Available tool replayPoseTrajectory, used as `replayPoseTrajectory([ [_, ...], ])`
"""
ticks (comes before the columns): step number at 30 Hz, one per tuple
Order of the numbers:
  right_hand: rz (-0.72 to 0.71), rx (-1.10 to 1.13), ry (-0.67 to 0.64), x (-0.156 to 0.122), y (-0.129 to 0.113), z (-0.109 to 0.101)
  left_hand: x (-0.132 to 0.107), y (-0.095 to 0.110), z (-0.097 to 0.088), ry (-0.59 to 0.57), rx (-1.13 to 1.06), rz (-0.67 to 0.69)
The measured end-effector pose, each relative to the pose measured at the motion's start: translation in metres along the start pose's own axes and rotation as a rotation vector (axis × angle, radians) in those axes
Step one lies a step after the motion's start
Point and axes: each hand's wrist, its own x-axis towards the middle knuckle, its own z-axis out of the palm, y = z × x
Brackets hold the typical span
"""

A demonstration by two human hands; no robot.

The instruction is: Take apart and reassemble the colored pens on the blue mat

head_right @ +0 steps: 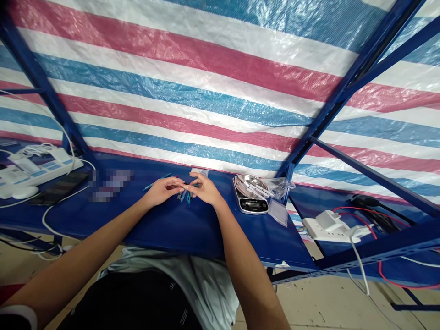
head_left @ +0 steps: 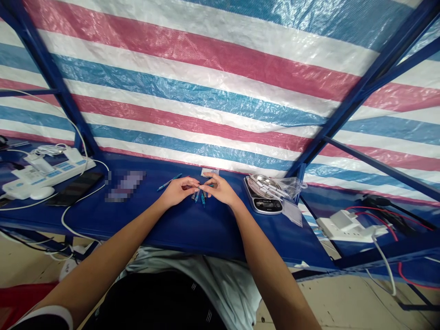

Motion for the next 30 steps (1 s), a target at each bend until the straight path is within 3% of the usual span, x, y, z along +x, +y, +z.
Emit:
replayPoseTrajectory([
  [6, 0.021, -0.098, -0.021, -0.001, -0.002, -0.001, 0.000, 0.002, 0.000, 0.022, 0.032, -0.009],
  [12, 0.031, -0.017, -0.092, -0.001, 0.000, 0.000, -0.001, 0.002, -0.001, 0.074, 0.053, -0.018],
  [15, 0.073, -0.049, -0.065, 0.000, 0.003, 0.000, -0.001, 0.002, -0.001, 0.059, 0.055, -0.005],
  [19, 0.008, 0.043, -0.035, 0.000, 0.003, -0.001, 0.000, 0.001, -0.002, 0.090, 0.123, 0.013],
  [26, 0.125, -0.121, 0.015, -0.001, -0.001, 0.001, -0.002, 0.004, -0.001, 0.107, 0.333, 0.122],
  [30, 0.110, -0.108, 0.122, 0.003, 0.007, -0.004, -0.001, 0.000, -0.014, 0.277, 0.419, 0.090],
])
